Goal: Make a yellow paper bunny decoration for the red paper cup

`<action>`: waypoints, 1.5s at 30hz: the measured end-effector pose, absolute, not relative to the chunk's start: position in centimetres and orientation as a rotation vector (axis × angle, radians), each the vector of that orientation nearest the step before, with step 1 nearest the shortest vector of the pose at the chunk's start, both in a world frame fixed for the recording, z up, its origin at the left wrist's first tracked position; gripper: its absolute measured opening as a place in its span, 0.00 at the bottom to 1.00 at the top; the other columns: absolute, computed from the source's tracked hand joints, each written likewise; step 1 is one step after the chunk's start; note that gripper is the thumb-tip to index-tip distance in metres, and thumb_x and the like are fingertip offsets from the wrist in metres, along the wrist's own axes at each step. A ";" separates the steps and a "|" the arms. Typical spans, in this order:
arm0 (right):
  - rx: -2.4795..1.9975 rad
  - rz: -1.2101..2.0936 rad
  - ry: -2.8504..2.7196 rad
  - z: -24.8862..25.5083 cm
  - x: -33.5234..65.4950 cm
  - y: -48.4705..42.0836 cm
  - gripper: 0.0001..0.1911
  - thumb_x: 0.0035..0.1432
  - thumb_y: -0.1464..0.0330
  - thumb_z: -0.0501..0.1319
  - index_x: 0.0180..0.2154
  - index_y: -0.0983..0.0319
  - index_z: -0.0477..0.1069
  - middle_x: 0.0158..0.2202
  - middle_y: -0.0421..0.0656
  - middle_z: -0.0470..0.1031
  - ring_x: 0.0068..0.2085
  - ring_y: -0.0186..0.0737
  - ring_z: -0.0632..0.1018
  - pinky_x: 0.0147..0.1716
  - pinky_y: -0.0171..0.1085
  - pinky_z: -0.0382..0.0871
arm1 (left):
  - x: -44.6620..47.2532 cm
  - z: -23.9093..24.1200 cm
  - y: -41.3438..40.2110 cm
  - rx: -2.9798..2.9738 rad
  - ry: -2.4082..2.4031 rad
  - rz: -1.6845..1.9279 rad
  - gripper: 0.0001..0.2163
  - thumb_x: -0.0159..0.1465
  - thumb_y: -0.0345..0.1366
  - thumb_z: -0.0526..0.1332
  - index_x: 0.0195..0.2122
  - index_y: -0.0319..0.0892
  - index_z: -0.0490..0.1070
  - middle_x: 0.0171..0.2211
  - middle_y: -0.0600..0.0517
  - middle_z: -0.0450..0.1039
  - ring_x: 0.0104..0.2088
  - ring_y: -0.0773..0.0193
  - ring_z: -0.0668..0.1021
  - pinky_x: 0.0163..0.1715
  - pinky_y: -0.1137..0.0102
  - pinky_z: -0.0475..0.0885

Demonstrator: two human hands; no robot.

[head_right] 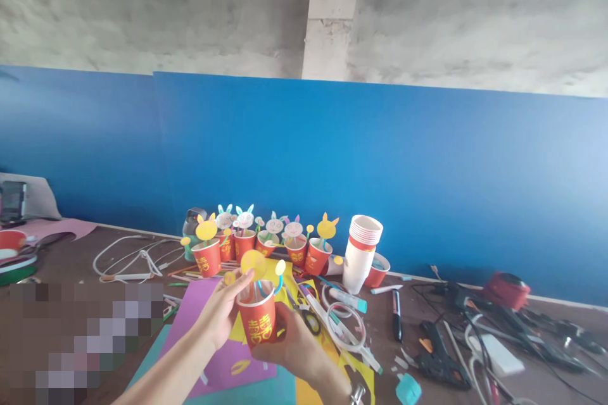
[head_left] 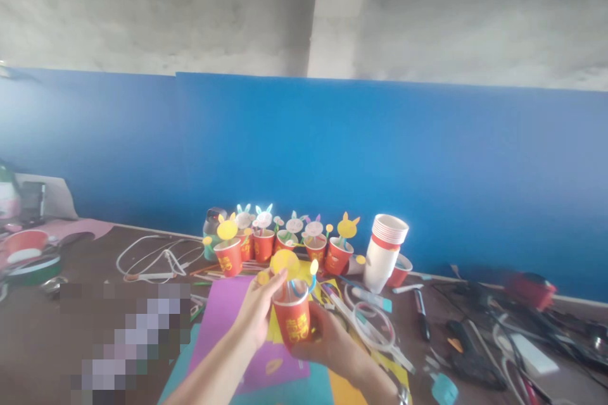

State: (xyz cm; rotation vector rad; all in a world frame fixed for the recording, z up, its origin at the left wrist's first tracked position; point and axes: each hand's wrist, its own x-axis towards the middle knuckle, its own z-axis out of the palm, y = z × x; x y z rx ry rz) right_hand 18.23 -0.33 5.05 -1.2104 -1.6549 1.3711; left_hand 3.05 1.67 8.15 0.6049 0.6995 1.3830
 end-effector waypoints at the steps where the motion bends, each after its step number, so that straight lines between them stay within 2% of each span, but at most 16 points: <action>1: -1.205 1.370 -1.659 5.0 18.2 -0.3 0.23 0.41 0.71 0.68 0.43 0.63 0.72 0.35 0.40 0.76 0.33 0.36 0.72 0.32 0.33 0.64 | 3.1 8.0 1.7 0.599 0.702 1.388 0.13 0.46 0.37 0.74 0.28 0.40 0.73 0.28 0.51 0.81 0.28 0.60 0.81 0.36 0.68 0.73; 5: -1.208 1.359 -1.668 4.9 18.2 -0.3 0.23 0.40 0.71 0.68 0.43 0.63 0.73 0.34 0.40 0.76 0.33 0.37 0.72 0.32 0.33 0.64 | 3.3 7.8 1.7 0.586 0.740 1.415 0.15 0.44 0.39 0.75 0.26 0.40 0.72 0.25 0.52 0.80 0.26 0.60 0.81 0.33 0.68 0.73; 12: -1.228 1.349 -1.635 4.5 18.1 -0.3 0.25 0.40 0.71 0.69 0.44 0.63 0.73 0.35 0.40 0.77 0.33 0.38 0.73 0.31 0.33 0.65 | 3.5 8.4 1.3 0.615 0.719 1.387 0.17 0.45 0.40 0.75 0.33 0.38 0.76 0.29 0.48 0.81 0.30 0.55 0.82 0.35 0.66 0.73; 20: -1.188 1.354 -1.621 3.5 18.3 0.3 0.24 0.41 0.71 0.69 0.44 0.63 0.73 0.34 0.40 0.76 0.34 0.37 0.73 0.31 0.32 0.64 | 3.4 7.2 2.1 0.647 0.751 1.359 0.15 0.44 0.39 0.76 0.28 0.38 0.75 0.23 0.51 0.79 0.27 0.58 0.81 0.32 0.68 0.71; 25: -1.169 1.369 -1.594 3.8 18.4 0.2 0.25 0.42 0.70 0.69 0.46 0.63 0.72 0.37 0.42 0.77 0.36 0.40 0.75 0.33 0.34 0.67 | 3.3 7.4 2.0 0.697 0.734 1.300 0.17 0.45 0.42 0.75 0.32 0.37 0.77 0.29 0.47 0.81 0.33 0.55 0.82 0.36 0.68 0.72; 28: -1.172 1.342 -1.633 4.2 18.5 0.0 0.25 0.44 0.67 0.69 0.47 0.63 0.71 0.38 0.42 0.77 0.36 0.40 0.75 0.34 0.34 0.67 | 3.3 7.8 1.8 0.684 0.748 1.314 0.18 0.46 0.42 0.74 0.36 0.38 0.77 0.32 0.45 0.82 0.36 0.53 0.82 0.38 0.67 0.73; 31: -1.121 1.291 -1.761 4.3 18.8 0.1 0.26 0.45 0.59 0.70 0.46 0.63 0.72 0.38 0.44 0.78 0.37 0.43 0.76 0.33 0.35 0.69 | 3.1 7.9 2.0 0.639 0.761 1.366 0.19 0.46 0.40 0.75 0.37 0.38 0.76 0.32 0.46 0.82 0.35 0.53 0.82 0.37 0.66 0.74; 34: -1.139 1.191 -1.729 4.0 19.9 1.0 0.29 0.52 0.50 0.62 0.49 0.63 0.71 0.43 0.49 0.78 0.42 0.47 0.76 0.38 0.39 0.70 | 2.1 8.0 2.6 0.596 0.783 1.412 0.17 0.45 0.39 0.75 0.34 0.38 0.75 0.30 0.47 0.81 0.32 0.54 0.82 0.32 0.66 0.74; 36: -1.309 1.014 -1.614 3.5 21.0 2.1 0.28 0.55 0.48 0.57 0.46 0.63 0.73 0.42 0.49 0.78 0.41 0.48 0.77 0.39 0.41 0.71 | 1.2 8.1 3.1 0.603 0.818 1.397 0.16 0.44 0.36 0.75 0.32 0.39 0.74 0.29 0.49 0.80 0.30 0.57 0.82 0.31 0.69 0.74; 39: -1.386 0.821 -1.620 2.8 22.3 3.4 0.21 0.55 0.53 0.58 0.37 0.64 0.76 0.35 0.47 0.80 0.38 0.48 0.78 0.38 0.41 0.70 | -0.1 8.3 3.7 0.666 0.904 1.338 0.14 0.44 0.32 0.75 0.29 0.40 0.73 0.27 0.50 0.80 0.28 0.60 0.81 0.28 0.71 0.72; 41: -1.443 0.752 -1.693 2.7 22.5 3.5 0.15 0.54 0.58 0.59 0.32 0.63 0.76 0.30 0.46 0.80 0.34 0.47 0.78 0.35 0.40 0.70 | -0.8 8.2 4.0 0.683 0.959 1.284 0.14 0.45 0.32 0.74 0.31 0.40 0.74 0.31 0.48 0.80 0.31 0.57 0.81 0.31 0.69 0.73; 43: -1.509 0.704 -1.781 2.9 21.9 2.8 0.10 0.52 0.65 0.59 0.31 0.62 0.78 0.28 0.45 0.80 0.31 0.46 0.78 0.33 0.40 0.69 | -1.4 8.1 4.3 0.728 1.033 1.261 0.14 0.46 0.35 0.73 0.33 0.40 0.75 0.32 0.46 0.81 0.33 0.55 0.81 0.34 0.67 0.73; 45: -1.519 0.677 -1.890 3.2 20.7 1.7 0.11 0.50 0.71 0.58 0.32 0.60 0.79 0.29 0.44 0.80 0.31 0.45 0.78 0.32 0.39 0.68 | -2.1 7.7 4.7 0.815 1.124 1.225 0.15 0.47 0.39 0.73 0.34 0.40 0.75 0.31 0.46 0.80 0.32 0.54 0.81 0.33 0.67 0.73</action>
